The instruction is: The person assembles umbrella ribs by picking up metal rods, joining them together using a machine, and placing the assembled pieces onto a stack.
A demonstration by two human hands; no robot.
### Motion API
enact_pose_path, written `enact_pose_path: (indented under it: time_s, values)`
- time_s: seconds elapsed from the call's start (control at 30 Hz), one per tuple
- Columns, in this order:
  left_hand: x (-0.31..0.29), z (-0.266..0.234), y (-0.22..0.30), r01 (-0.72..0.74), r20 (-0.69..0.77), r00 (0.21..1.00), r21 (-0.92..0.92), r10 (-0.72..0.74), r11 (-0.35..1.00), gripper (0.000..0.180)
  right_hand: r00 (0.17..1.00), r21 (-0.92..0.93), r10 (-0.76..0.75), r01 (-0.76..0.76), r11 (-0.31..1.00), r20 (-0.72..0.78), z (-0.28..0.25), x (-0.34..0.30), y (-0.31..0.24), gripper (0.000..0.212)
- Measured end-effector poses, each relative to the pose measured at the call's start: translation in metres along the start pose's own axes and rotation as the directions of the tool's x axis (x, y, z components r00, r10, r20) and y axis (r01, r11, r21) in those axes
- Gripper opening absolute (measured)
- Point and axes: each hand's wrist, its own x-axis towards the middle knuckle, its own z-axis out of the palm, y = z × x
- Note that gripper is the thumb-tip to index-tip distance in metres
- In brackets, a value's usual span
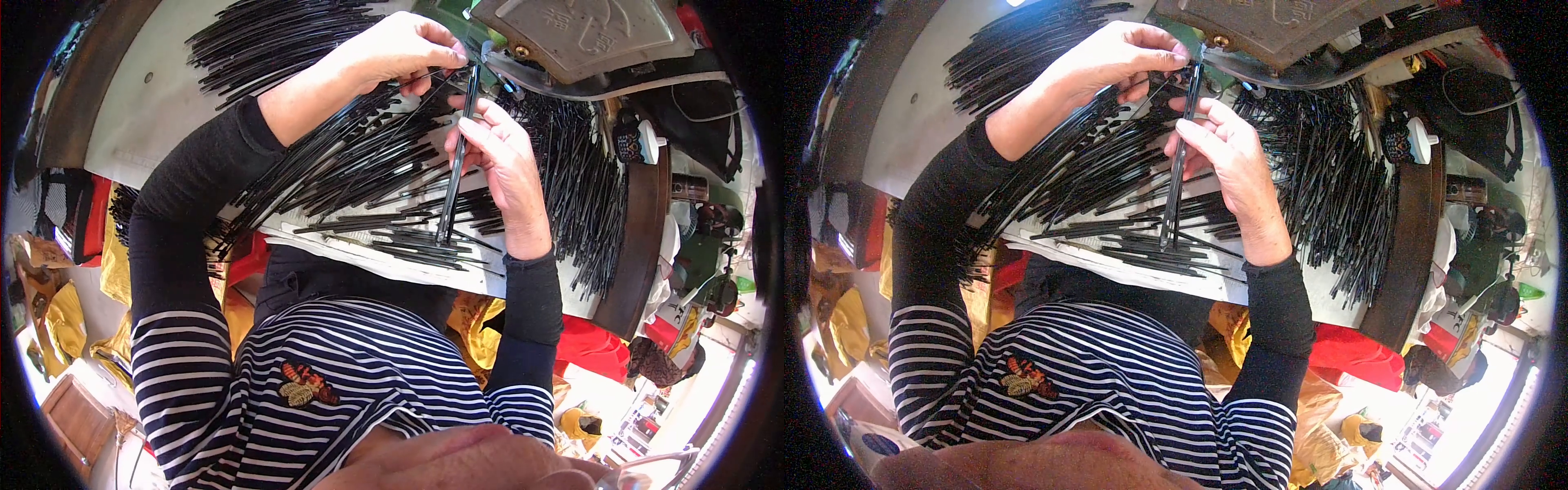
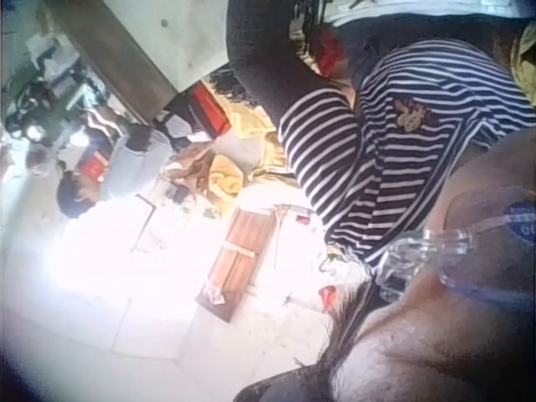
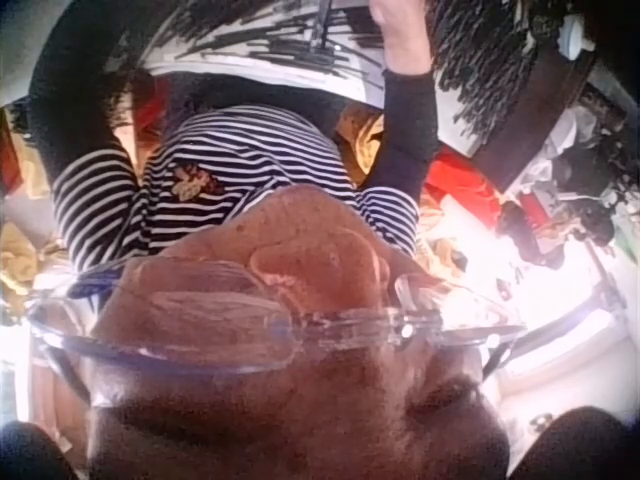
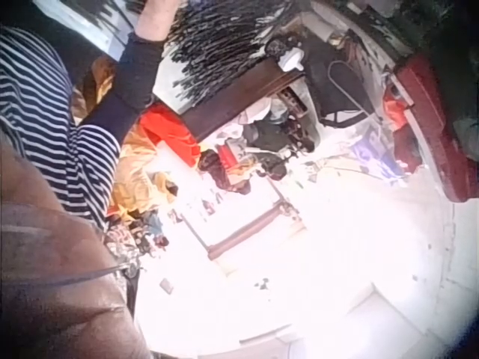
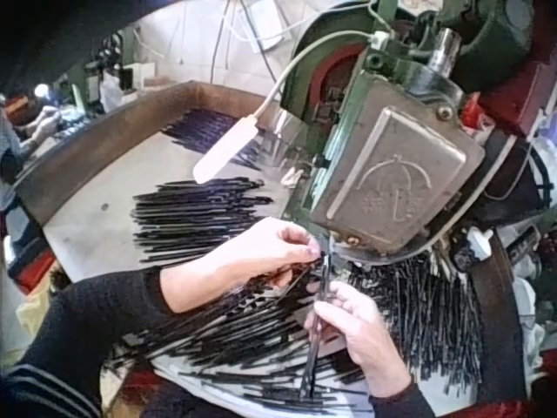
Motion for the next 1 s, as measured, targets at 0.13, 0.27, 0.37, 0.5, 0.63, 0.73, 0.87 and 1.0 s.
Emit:
enact_pose_path:
  time_s: [0.13, 0.27, 0.37, 0.5, 0.63, 0.73, 0.87, 1.0]
  values:
    - [0.001, -0.009, 0.000, 0.058, 0.061, 0.996, 0.022, -0.059, 0.998, 0.027, 1.000, 0.036, 0.010, -0.010, 0.999, 0.001, 0.001, 0.000, 0.000, 0.035]
    - [0.002, -0.009, -0.001, 0.027, 0.085, 0.996, 0.070, -0.033, 0.997, 0.030, 0.998, 0.122, 0.043, -0.038, 0.992, -0.039, 0.000, 0.001, 0.004, 0.030]
    - [-0.001, -0.007, 0.003, -0.011, 0.070, 0.998, 0.093, 0.005, 0.996, 0.031, 0.996, 0.163, 0.044, -0.031, 0.986, -0.076, 0.003, 0.001, 0.004, 0.025]
    - [-0.002, -0.007, 0.003, 0.023, 0.111, 0.993, 0.083, -0.032, 0.996, 0.031, 0.993, 0.166, 0.018, 0.002, 0.986, -0.117, 0.008, 0.000, 0.001, 0.021]
    - [-0.009, -0.005, 0.011, 0.097, 0.182, 0.979, -0.011, -0.093, 0.995, 0.032, 0.989, 0.178, 0.027, -0.001, 0.984, -0.146, 0.008, 0.001, -0.001, 0.020]
    - [-0.010, -0.007, 0.012, 0.093, 0.225, 0.971, -0.024, -0.085, 0.995, 0.033, 0.994, 0.181, 0.007, 0.013, 0.983, -0.109, 0.007, 0.003, -0.001, 0.022]
    - [-0.011, -0.007, 0.007, 0.098, 0.261, 0.963, -0.096, -0.070, 0.991, 0.032, 0.995, 0.149, -0.002, 0.017, 0.989, -0.095, 0.007, 0.003, -0.004, 0.024]
    - [-0.010, -0.006, 0.000, 0.091, 0.250, 0.967, -0.145, -0.053, 0.985, 0.031, 0.996, 0.130, -0.016, 0.028, 0.991, -0.087, 0.006, 0.005, -0.004, 0.024]
